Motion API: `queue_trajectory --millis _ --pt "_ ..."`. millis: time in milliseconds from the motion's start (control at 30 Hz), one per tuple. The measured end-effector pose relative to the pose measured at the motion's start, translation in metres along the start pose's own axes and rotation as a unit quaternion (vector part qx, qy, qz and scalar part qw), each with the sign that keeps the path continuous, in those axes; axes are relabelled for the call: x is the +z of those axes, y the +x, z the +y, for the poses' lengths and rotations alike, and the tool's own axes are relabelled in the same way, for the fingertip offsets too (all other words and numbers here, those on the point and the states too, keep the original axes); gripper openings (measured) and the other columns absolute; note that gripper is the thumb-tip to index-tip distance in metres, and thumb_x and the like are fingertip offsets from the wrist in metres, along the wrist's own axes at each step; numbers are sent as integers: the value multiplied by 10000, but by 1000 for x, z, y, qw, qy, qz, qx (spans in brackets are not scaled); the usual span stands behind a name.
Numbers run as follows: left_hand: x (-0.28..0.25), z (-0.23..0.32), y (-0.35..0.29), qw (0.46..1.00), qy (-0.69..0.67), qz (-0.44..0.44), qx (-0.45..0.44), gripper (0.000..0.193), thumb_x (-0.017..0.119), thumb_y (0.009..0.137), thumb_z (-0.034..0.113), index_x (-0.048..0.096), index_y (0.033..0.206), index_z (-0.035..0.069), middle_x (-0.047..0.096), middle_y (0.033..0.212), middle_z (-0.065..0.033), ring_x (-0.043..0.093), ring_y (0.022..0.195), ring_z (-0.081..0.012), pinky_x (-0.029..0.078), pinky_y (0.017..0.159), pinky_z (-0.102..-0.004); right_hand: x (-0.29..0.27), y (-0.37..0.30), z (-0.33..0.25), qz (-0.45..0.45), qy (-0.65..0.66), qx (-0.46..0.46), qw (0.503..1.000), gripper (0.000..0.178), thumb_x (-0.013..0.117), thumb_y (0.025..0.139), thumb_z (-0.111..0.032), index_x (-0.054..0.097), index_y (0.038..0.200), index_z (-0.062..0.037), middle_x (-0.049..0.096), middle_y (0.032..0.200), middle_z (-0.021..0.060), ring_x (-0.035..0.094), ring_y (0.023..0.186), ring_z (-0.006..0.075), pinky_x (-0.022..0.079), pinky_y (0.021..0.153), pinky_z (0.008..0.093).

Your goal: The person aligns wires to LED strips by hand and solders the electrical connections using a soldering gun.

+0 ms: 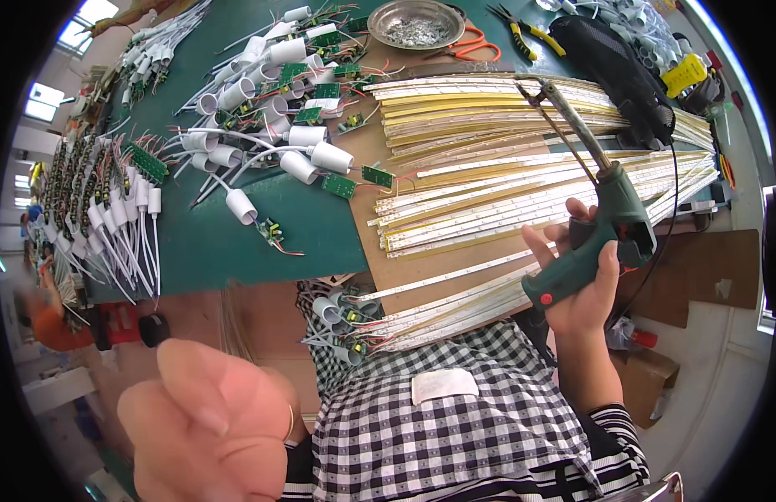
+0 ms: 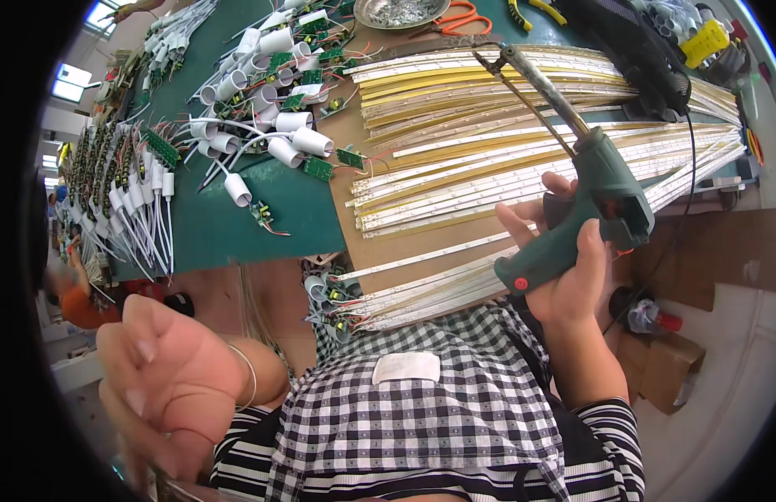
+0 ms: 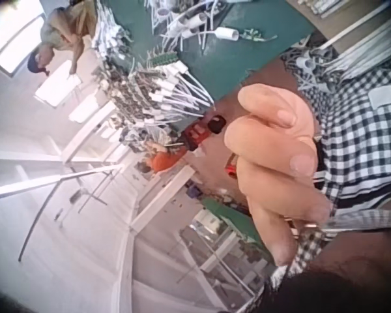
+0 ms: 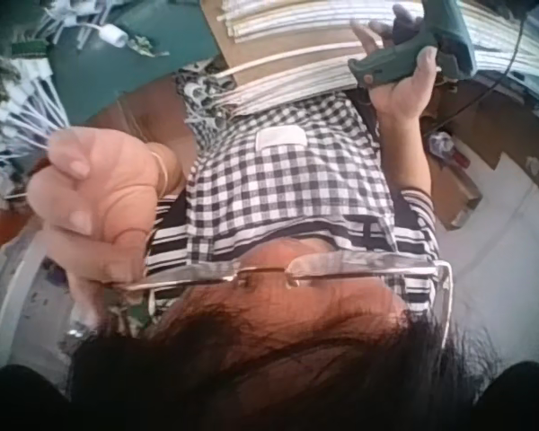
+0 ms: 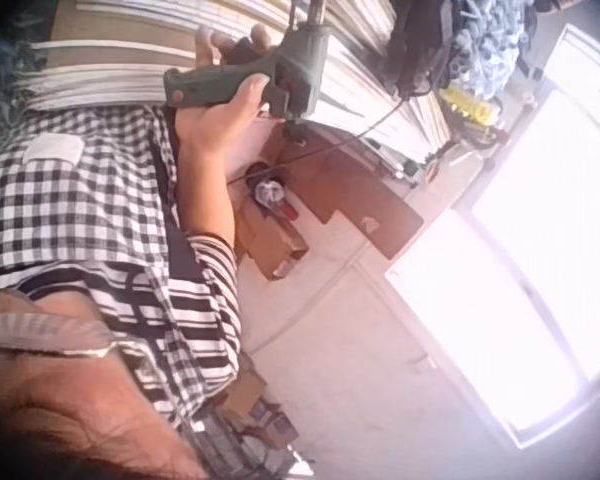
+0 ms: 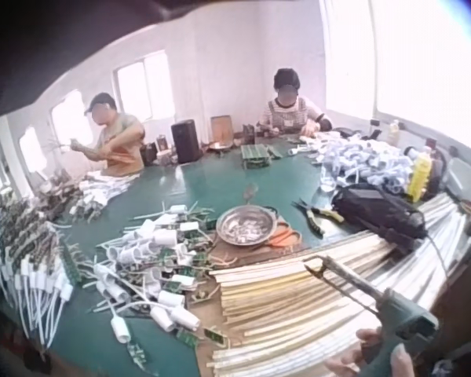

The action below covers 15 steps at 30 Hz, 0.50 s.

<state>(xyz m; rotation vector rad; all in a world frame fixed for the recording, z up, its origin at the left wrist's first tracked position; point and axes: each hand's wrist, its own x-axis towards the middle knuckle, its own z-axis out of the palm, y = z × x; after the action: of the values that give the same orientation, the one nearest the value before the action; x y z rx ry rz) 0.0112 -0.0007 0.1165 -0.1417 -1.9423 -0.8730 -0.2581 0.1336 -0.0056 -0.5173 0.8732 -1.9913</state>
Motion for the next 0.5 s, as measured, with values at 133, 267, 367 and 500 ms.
queue_trajectory --millis 133,267,367,500 --pt "23 -30 -20 979 114 -19 -169 168 700 731 102 636 885 124 609 860 -17 564 771 -191 450 658 -322 -3 -7 -2 28 -5 6 1000 457 481 945 -414 418 1274 -103 429 1312 100 576 1015 213 401 998 583" --pt "52 -67 -60 925 239 -110 -274 167 743 671 20 633 794 42 605 790 -64 573 712 -244 472 610 -334 -9 -14 -1 37 7 19 999 475 472 949 -421 397 1292 -101 421 1311 101 575 1014 210 405 998 582" --pt "61 -75 -75 904 275 -137 -298 147 752 686 57 645 787 49 592 753 -71 566 682 -252 463 603 -342 -11 -16 -2 37 5 27 999 485 467 951 -426 388 1301 -99 418 1311 101 576 1015 208 406 998 581" --pt "69 -85 -73 898 304 -136 -289 142 747 685 64 644 783 55 591 758 -68 569 682 -255 465 601 -350 -11 -16 -1 32 7 19 999 488 466 952 -428 388 1303 -99 413 1315 102 577 1015 207 408 997 579"
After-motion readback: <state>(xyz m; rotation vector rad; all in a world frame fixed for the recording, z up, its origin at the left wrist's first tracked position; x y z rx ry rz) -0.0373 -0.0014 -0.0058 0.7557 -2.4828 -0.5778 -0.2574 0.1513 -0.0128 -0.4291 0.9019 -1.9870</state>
